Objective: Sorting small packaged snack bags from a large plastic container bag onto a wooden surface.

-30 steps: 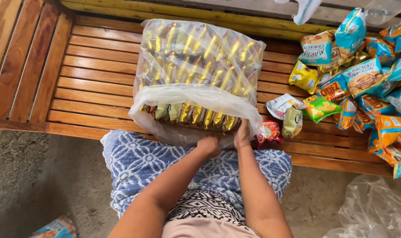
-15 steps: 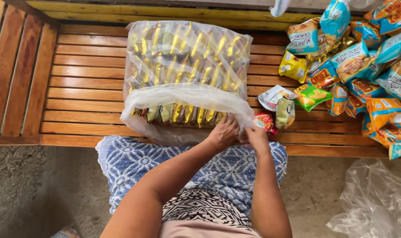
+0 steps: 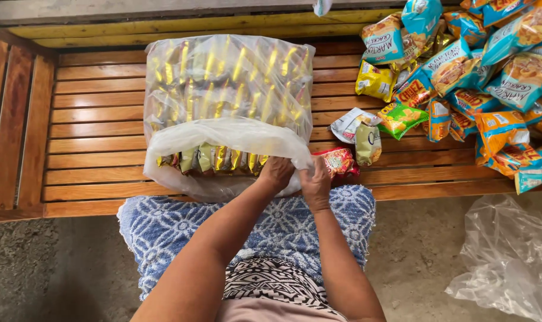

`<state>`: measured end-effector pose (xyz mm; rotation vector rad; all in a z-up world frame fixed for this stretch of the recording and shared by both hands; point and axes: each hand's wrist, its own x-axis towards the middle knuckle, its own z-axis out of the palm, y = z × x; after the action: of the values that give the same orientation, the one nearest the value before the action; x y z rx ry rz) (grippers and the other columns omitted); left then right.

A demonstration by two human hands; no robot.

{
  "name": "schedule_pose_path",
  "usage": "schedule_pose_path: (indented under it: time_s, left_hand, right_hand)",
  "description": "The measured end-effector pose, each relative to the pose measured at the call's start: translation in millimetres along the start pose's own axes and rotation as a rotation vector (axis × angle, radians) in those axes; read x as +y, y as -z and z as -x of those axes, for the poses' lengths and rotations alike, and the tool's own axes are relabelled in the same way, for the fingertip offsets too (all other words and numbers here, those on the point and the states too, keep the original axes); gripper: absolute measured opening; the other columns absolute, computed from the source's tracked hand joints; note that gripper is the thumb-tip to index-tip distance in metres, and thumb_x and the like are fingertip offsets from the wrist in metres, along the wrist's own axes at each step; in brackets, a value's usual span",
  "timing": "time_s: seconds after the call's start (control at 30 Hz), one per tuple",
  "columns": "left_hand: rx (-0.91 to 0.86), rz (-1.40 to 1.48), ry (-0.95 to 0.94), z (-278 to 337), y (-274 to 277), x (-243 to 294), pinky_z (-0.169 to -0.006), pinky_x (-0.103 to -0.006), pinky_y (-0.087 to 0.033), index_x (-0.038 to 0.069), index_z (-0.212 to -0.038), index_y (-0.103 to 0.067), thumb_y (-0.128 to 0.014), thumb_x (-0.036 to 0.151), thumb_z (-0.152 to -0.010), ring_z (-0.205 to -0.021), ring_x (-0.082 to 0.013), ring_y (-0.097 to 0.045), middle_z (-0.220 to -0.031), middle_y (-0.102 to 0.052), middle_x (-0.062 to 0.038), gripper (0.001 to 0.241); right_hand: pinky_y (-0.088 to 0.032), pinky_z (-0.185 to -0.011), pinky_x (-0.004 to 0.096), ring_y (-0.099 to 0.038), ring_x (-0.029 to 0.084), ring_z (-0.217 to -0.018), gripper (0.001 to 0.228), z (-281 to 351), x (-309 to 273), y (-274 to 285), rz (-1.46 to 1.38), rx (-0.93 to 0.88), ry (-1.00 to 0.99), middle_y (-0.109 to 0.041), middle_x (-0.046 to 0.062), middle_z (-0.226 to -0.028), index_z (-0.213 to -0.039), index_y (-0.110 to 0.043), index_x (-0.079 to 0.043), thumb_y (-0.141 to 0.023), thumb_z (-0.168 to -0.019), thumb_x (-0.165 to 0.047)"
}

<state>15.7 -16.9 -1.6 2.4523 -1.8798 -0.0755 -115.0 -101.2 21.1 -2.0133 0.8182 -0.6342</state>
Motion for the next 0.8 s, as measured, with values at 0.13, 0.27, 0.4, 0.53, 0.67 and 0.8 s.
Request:
schedule_pose_path:
  time_s: [0.13,0.27,0.4,0.53,0.67,0.8]
  left_hand:
    - [0.094,0.028,-0.021,7,-12,-5,-0.115,-0.0588,-0.029,0.008,-0.140,-0.057,-0.062,0.017,-0.081,-0.139,-0.0364,-0.044,-0.144,-0.053,-0.017,0.060]
    - [0.065,0.021,-0.146,21,15,-13,-0.116,-0.0556,-0.030,0.004,-0.136,-0.057,-0.060,0.018,-0.083,-0.141,-0.0377,-0.044,-0.145,-0.053,-0.020,0.055]
    - [0.138,0.192,-0.132,26,35,-16,-0.110,-0.0586,-0.033,0.000,-0.140,-0.057,-0.057,0.012,-0.086,-0.135,-0.0389,-0.048,-0.140,-0.056,-0.020,0.056]
    - [0.071,0.053,-0.101,20,-9,-18,-0.118,-0.0533,-0.033,0.005,-0.136,-0.059,-0.058,0.015,-0.086,-0.136,-0.0383,-0.050,-0.140,-0.058,-0.018,0.050]
    - [0.331,0.039,-0.026,21,-70,-20,-0.120,-0.0541,-0.032,0.008,-0.141,-0.057,-0.058,0.022,-0.093,-0.138,-0.0379,-0.049,-0.144,-0.057,-0.017,0.050]
    - [0.331,0.007,0.061,24,-67,-14,-0.120,-0.0546,-0.029,0.012,-0.142,-0.057,-0.055,0.028,-0.095,-0.141,-0.0363,-0.046,-0.147,-0.055,-0.015,0.051]
  right_hand:
    - [-0.055,-0.089,0.040,-0.069,0.034,-0.098,0.034,3,-24,6,-0.054,0.060,0.043,-0.068,0.017,-0.107,-0.120,-0.054,-0.004,-0.068,-0.091,-0.014]
    - [-0.054,-0.089,0.044,-0.068,0.037,-0.102,0.056,-17,-58,24,-0.037,-0.029,0.038,-0.066,0.021,-0.113,-0.125,-0.053,0.001,-0.077,-0.076,-0.013]
    - [-0.057,-0.090,0.042,-0.068,0.037,-0.104,0.052,-18,-55,21,0.142,-0.084,0.092,-0.065,0.020,-0.112,-0.123,-0.059,-0.001,-0.078,-0.075,-0.005]
    - [-0.061,-0.091,0.039,-0.070,0.035,-0.104,0.038,0,-52,7,-0.016,-0.036,0.204,-0.066,0.017,-0.109,-0.122,-0.060,-0.004,-0.069,-0.085,0.002]
    - [-0.057,-0.089,0.041,-0.069,0.037,-0.100,0.033,1,-56,6,-0.084,0.014,0.252,-0.066,0.016,-0.104,-0.121,-0.059,-0.004,-0.064,-0.091,0.007]
    - [-0.053,-0.090,0.044,-0.065,0.039,-0.104,0.040,-3,-71,18,-0.016,0.066,0.349,-0.062,0.018,-0.108,-0.121,-0.058,-0.003,-0.061,-0.084,0.011]
